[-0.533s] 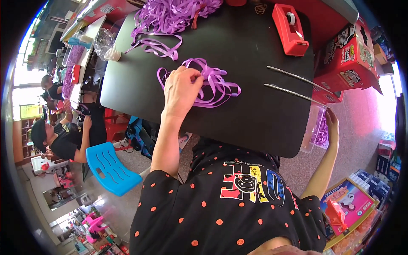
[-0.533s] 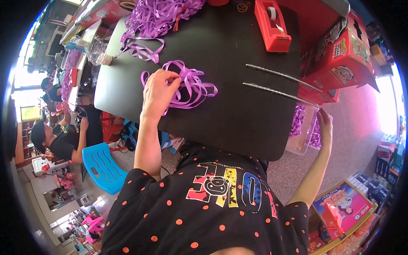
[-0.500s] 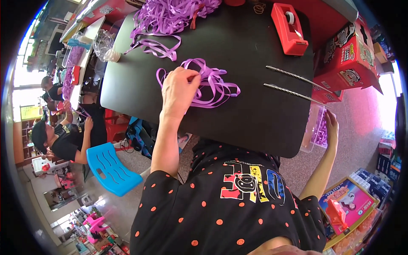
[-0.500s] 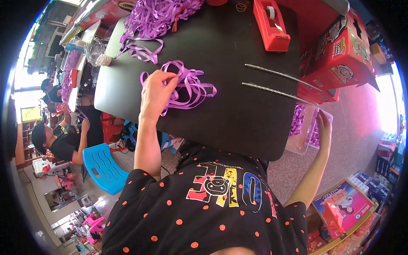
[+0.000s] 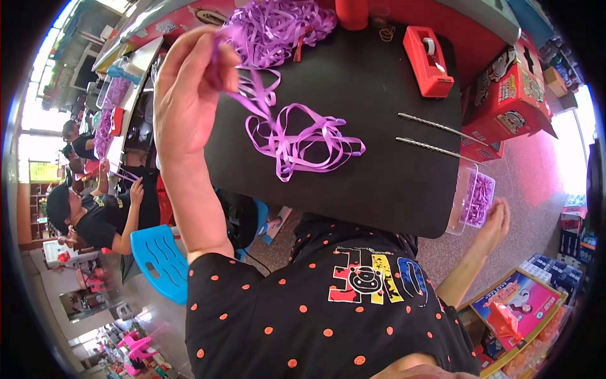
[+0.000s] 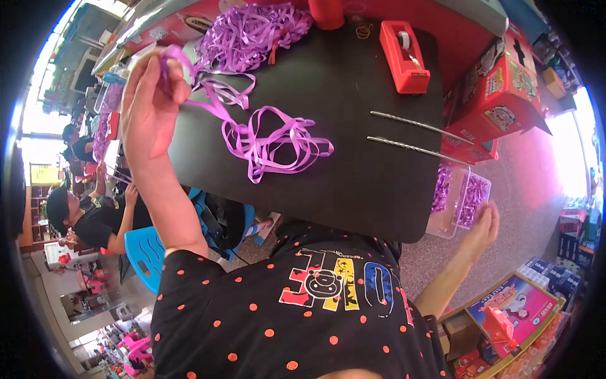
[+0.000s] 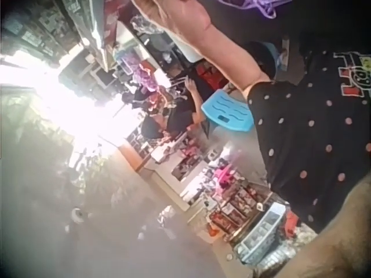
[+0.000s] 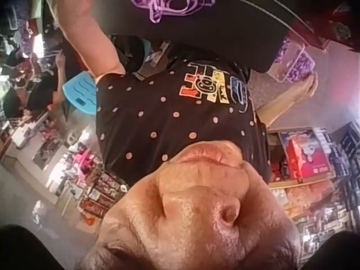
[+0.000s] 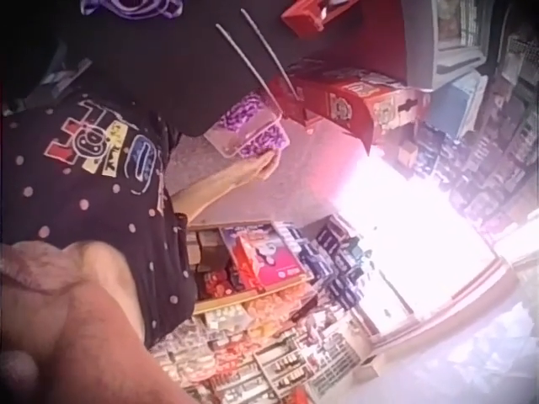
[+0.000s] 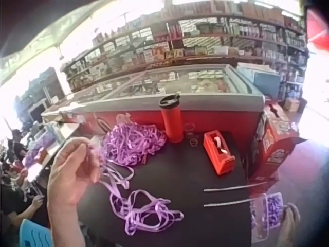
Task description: Tying purple ribbons onto a metal jig to create loops or bows.
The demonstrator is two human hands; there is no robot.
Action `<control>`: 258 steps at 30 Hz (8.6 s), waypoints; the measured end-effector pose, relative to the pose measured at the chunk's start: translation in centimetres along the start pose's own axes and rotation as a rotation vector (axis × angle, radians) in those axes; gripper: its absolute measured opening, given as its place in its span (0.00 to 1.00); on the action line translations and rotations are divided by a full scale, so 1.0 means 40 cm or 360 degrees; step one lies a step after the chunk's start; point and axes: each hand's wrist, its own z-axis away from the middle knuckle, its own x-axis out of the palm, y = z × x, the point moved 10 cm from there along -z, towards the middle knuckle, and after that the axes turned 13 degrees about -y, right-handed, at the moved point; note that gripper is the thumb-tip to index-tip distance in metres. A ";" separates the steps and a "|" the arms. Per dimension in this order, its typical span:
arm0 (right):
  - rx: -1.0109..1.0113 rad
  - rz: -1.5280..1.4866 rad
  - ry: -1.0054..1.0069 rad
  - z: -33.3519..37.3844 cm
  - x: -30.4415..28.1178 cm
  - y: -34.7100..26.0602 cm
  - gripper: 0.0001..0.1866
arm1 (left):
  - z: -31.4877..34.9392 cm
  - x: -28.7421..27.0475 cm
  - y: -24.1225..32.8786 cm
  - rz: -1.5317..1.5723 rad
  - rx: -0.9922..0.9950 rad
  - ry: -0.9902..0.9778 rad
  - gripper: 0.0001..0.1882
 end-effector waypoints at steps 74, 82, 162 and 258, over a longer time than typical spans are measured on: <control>0.0576 -0.0832 -0.0515 -0.143 0.397 0.130 0.12 | -0.163 0.838 -0.668 -0.1284 0.0108 -0.1046 0.06; 0.0522 -0.0851 -0.0645 -0.141 0.428 0.135 0.12 | -0.179 0.832 -0.664 -0.1239 0.0127 -0.0906 0.07; 0.0556 0.0734 -0.0609 0.082 0.169 0.535 0.09 | -0.159 0.816 -0.664 -0.1248 -0.0002 -0.0916 0.07; 0.0334 0.1380 0.0306 0.190 -0.004 0.288 0.12 | -0.159 0.815 -0.671 -0.1274 0.0075 -0.0935 0.09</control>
